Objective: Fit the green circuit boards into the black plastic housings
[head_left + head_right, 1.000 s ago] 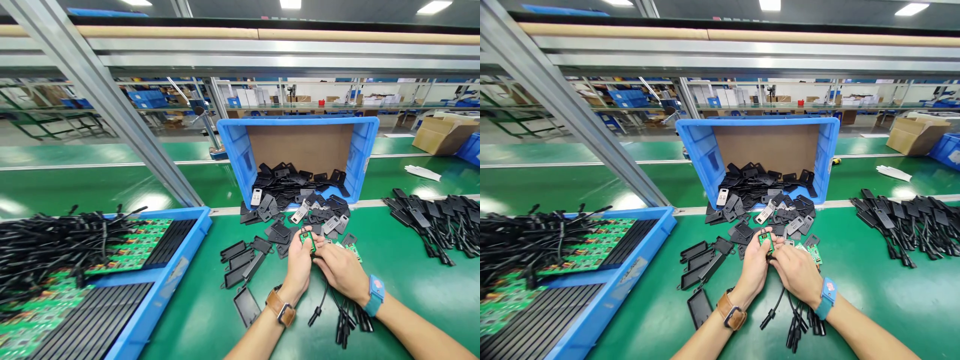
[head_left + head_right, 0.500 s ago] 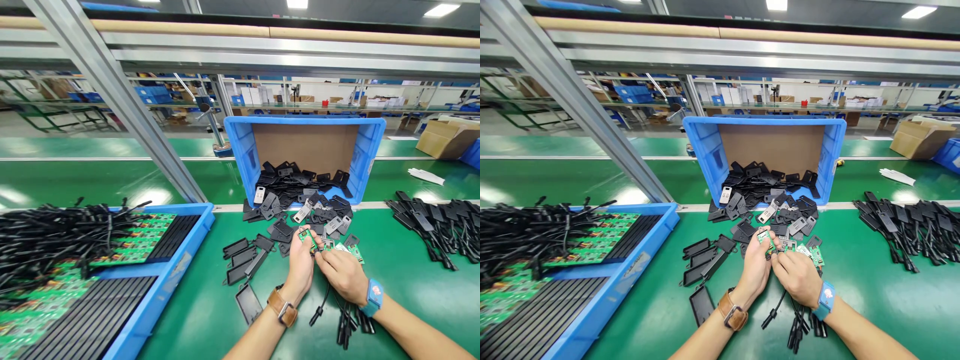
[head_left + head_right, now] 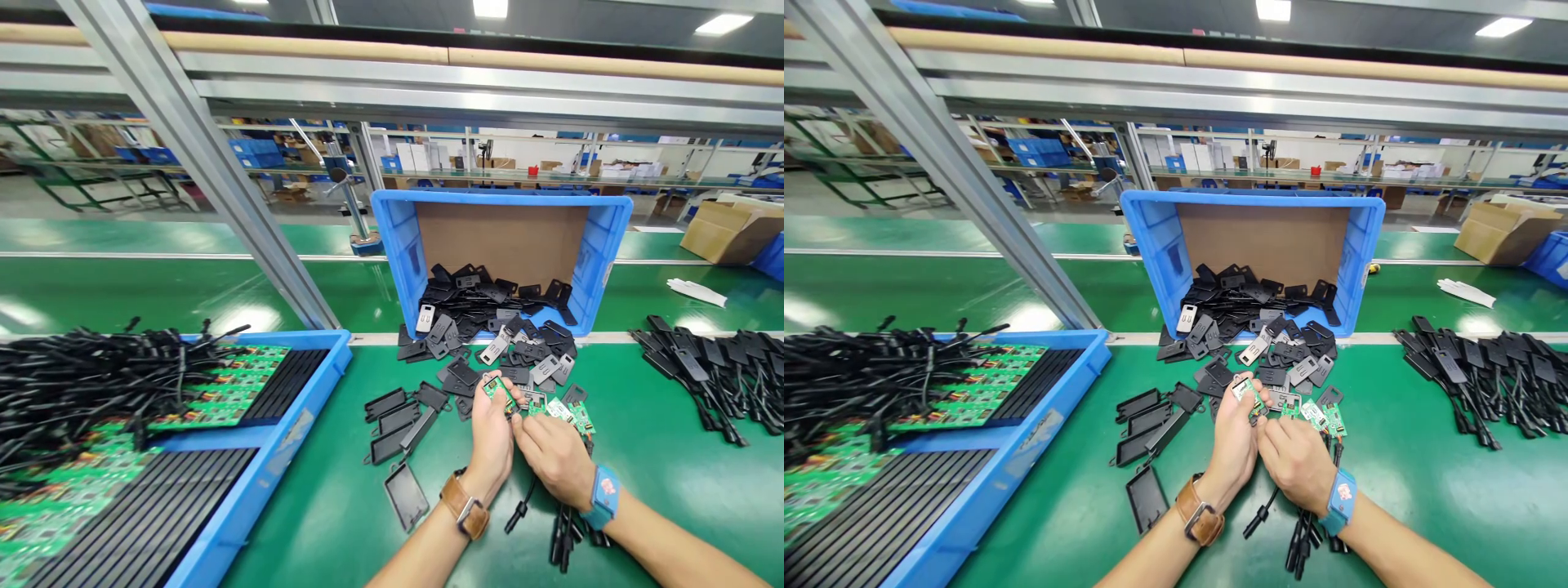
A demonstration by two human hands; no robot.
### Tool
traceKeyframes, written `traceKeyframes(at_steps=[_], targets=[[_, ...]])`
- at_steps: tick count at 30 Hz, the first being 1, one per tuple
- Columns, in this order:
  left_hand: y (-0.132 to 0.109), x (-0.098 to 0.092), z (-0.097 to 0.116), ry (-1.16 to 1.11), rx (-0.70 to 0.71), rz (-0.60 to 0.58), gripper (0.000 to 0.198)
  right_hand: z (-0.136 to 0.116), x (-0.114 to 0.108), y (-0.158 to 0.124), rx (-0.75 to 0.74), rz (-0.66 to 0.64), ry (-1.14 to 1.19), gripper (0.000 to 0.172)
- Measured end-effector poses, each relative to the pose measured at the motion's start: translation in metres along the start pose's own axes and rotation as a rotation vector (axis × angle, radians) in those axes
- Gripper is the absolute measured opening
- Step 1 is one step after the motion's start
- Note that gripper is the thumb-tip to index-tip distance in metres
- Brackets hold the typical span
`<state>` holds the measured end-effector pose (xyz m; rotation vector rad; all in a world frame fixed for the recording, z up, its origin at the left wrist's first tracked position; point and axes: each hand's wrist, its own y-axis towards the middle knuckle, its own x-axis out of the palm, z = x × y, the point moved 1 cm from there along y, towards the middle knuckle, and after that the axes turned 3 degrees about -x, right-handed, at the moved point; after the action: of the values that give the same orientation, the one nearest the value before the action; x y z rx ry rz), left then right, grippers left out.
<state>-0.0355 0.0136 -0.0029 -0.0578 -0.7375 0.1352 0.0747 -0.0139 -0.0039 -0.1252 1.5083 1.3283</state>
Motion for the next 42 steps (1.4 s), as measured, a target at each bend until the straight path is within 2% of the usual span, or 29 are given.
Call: traceKeyframes(at_steps=[7,10,12,15,17,19,22,25,34,42], targets=[[-0.001,0.001,0.002,0.053,0.09,-0.008,0.028,-0.001,0.001,0.001,0.015,0.005,-0.019,0.023],[0.0,0.002,0.007,0.063,0.1,-0.018,0.029,0.002,0.002,0.0,0.071,0.014,0.083,0.022],[-0.001,0.003,0.01,0.069,0.095,-0.023,0.031,0.006,0.002,-0.001,0.191,0.027,0.273,0.02],[-0.004,0.006,0.013,0.07,0.083,-0.046,0.036,0.013,0.002,-0.001,0.556,0.051,0.664,0.015],[-0.008,0.007,0.012,0.066,0.066,-0.073,0.04,0.015,0.003,-0.001,0.767,0.015,0.888,0.019],[-0.011,0.008,0.009,0.074,0.054,-0.098,0.041,0.016,0.006,0.001,0.848,-0.043,1.053,0.026],[-0.013,0.007,0.005,0.123,0.048,-0.123,0.042,0.016,0.009,0.001,0.867,-0.073,1.228,0.033],[-0.013,0.005,0.003,0.171,0.046,-0.141,0.04,0.015,0.012,-0.001,0.843,-0.081,1.328,0.032],[-0.012,0.003,-0.002,0.152,0.017,-0.195,0.033,0.011,0.015,-0.006,0.836,-0.021,1.106,0.029],[-0.01,0.004,-0.003,0.162,-0.049,-0.149,0.036,0.011,0.019,-0.006,0.982,-0.092,1.292,0.038]])
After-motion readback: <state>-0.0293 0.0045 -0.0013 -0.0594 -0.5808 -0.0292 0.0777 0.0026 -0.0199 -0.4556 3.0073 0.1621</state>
